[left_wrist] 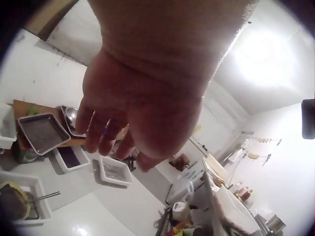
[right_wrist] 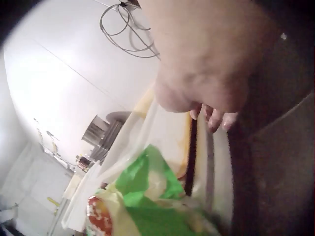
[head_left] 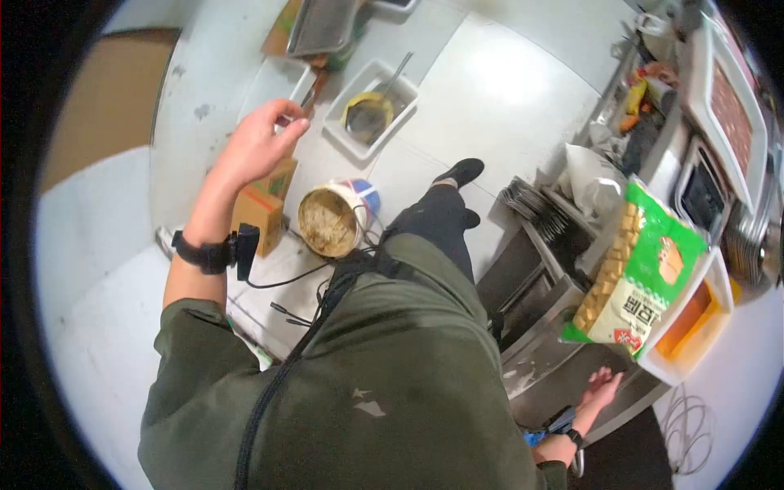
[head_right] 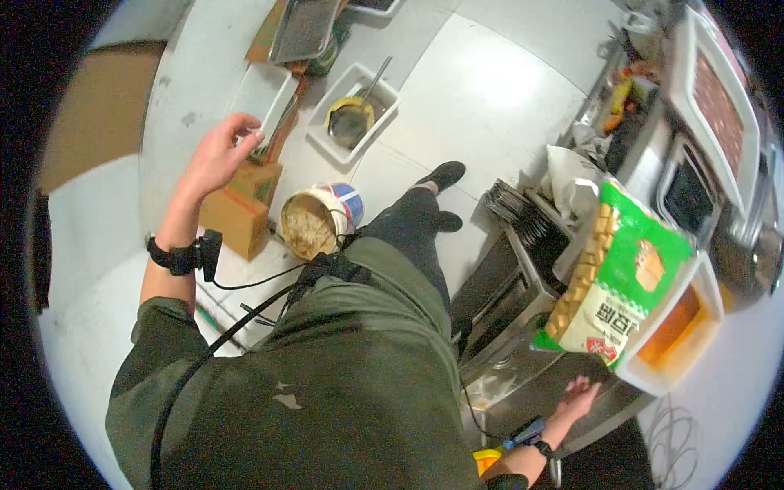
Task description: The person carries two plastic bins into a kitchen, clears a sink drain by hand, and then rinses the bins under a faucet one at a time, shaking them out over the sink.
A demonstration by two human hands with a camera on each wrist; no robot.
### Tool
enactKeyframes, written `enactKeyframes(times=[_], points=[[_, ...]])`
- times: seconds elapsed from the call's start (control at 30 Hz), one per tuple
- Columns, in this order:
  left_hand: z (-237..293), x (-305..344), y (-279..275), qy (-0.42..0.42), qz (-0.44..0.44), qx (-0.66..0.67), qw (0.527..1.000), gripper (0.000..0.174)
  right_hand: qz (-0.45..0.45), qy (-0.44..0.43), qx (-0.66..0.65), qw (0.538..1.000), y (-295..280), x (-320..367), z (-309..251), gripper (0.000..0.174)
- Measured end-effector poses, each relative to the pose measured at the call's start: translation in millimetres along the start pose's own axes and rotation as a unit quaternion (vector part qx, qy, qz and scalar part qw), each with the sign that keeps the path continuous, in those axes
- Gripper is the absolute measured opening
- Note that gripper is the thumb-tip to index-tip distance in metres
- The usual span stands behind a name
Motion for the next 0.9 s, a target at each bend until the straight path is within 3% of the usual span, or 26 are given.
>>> enactKeyframes(times=[0.07,0.13,0.17,0.2,0.27,0.33,0.43,0.6,0.67,0.77,0.9], points=[[-38.9,16.7,-0.3,-0.03,0.007,0.011,0.999,0.033,0.099,0.032,0.061,0.993,20.3,38.6,29.0,0.038],[-90.4,23.0,-10.8,-0.023,0.024,0.027,0.999,0.034,0.026,0.049,0.017,0.998,1.0,31.9,97.8,0.027],[-100.3,28.7,-14.8,-0.022,0.018,-0.01,1.0,0.032,0.009,0.074,0.069,0.995,-5.8,36.2,99.7,0.023],[-82.3,31.0,-11.5,-0.022,0.012,-0.047,0.999,0.03,-0.007,0.098,0.122,0.988,-19.0,26.8,77.7,0.018],[-38.7,25.0,10.2,-0.055,0.043,-0.02,0.997,0.036,0.016,0.081,0.107,0.991,10.7,5.5,28.7,0.017],[-33.1,12.8,-19.2,-0.065,0.056,0.037,0.996,0.032,0.054,0.047,0.122,0.99,24.8,-41.0,38.6,0.017],[-5.0,3.0,-42.3,-0.001,0.093,0.072,0.993,0.03,0.036,0.003,0.087,0.996,84.5,27.7,-29.9,0.016],[53.2,-24.1,-61.2,0.069,0.083,0.092,0.99,0.028,0.078,-0.058,0.087,0.991,94.9,16.1,-37.7,0.025],[80.8,-33.6,-64.4,0.096,0.086,0.095,0.987,0.028,0.063,-0.131,0.144,0.979,98.9,6.1,-46.6,0.023],[117.9,-47.7,-70.4,0.13,0.069,0.102,0.984,0.027,0.082,-0.084,0.078,0.99,92.5,46.1,-56.7,0.023],[180.1,-56.4,-73.3,0.167,0.043,0.082,0.982,0.028,0.094,-0.086,0.017,0.992,68.2,21.5,-27.5,0.023]])
Point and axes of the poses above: each hand's wrist, its own x-axis away from the middle knuckle, its own y-axis out of the palm, z = x × y, the point moved 2 cm from there along -x, towards the middle knuckle, and after that the axes turned 4 degrees about y, right-handed, at the moved point
